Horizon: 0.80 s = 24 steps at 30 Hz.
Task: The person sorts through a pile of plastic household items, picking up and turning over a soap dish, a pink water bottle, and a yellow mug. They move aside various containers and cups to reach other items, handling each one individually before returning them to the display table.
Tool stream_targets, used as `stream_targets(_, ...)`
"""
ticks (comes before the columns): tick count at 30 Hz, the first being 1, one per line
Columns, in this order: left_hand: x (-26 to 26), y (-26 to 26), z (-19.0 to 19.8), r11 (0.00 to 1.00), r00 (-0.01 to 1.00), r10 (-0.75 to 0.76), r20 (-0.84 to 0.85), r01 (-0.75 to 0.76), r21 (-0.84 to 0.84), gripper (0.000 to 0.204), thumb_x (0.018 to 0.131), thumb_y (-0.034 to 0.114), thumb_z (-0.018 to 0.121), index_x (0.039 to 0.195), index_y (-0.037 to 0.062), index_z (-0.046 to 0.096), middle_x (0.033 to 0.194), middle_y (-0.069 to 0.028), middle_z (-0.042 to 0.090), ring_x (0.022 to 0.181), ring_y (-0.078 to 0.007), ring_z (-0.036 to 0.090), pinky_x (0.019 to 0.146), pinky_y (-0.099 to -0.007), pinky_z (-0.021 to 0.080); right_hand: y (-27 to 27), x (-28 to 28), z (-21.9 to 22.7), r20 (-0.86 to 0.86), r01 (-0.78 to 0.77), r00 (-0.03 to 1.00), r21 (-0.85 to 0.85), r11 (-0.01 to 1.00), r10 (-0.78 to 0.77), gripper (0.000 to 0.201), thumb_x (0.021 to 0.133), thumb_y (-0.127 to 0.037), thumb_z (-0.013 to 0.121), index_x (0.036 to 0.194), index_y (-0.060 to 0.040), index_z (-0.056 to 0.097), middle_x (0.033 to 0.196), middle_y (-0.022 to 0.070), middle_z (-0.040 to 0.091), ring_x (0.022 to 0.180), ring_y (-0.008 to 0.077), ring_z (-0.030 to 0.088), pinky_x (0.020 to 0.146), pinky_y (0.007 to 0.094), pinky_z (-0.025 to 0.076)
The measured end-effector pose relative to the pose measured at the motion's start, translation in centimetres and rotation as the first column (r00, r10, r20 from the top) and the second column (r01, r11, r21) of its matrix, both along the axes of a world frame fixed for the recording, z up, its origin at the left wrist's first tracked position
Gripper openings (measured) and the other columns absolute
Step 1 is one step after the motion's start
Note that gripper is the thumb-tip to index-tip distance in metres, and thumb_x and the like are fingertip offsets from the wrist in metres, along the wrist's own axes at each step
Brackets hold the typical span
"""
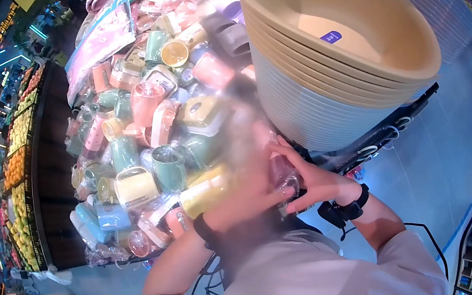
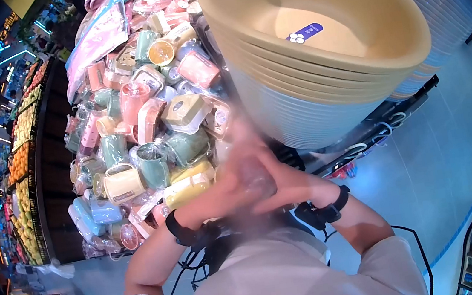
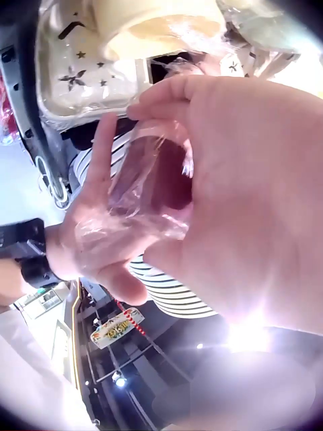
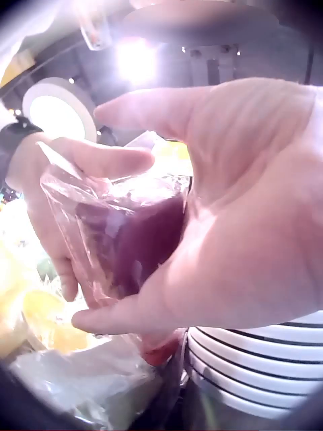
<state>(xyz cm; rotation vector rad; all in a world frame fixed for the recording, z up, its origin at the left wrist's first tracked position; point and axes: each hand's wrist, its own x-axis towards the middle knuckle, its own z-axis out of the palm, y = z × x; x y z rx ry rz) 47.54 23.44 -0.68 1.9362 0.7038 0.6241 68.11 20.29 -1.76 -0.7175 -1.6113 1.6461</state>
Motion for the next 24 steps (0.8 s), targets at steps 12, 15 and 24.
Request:
stream_targets(12,2.4,8.3,0.9,0.847,0.743,0.296,-0.6,0.086,0.524,0.064,0.071,0.012,0.069,0.131,0.004,0.047,0.131,-0.0155,0.052,0.117,-0.0346,0.053,0.104,-0.0496,0.039,-1.9,-2.3,1.1,0.203,0.389,0.885,0.175,0.904,-0.42,0.051,0.065,-0.001,0.073,0.111,-0.0102,0.052,0.154,0.0288,0.023,0.147,0.0386,0.021,0.11,0.039,0.029)
stream_targets(15,3.6,9.9,1.9,0.782,0.607,0.358,-0.71,0.221,0.583,0.06,0.072,0.015,0.067,0.128,0.0068,0.048,0.122,-0.0123,0.056,0.112,-0.0307,0.054,0.099,-0.0492,0.039,-1.9,-2.8,2.1,0.218,0.398,0.863,0.263,0.879,-0.456,0.051,0.063,0.0,0.072,0.109,-0.0108,0.053,0.153,0.0308,0.022,0.144,0.0442,0.025,0.108,0.0411,0.033)
stream_targets(24,-0.4,11.2,0.9,0.679,0.605,0.526,-0.597,0.124,0.724,0.021,0.072,0.029,0.067,0.083,0.0106,0.067,0.089,-0.0064,0.062,0.095,-0.0246,0.056,0.086,-0.0415,0.039,-2.0,-2.7,2.1,0.209,0.393,0.851,0.355,0.848,-0.482,0.049,0.066,0.003,0.07,0.11,-0.0106,0.053,0.152,0.0307,0.026,0.142,0.0419,0.028,0.108,0.0402,0.033)
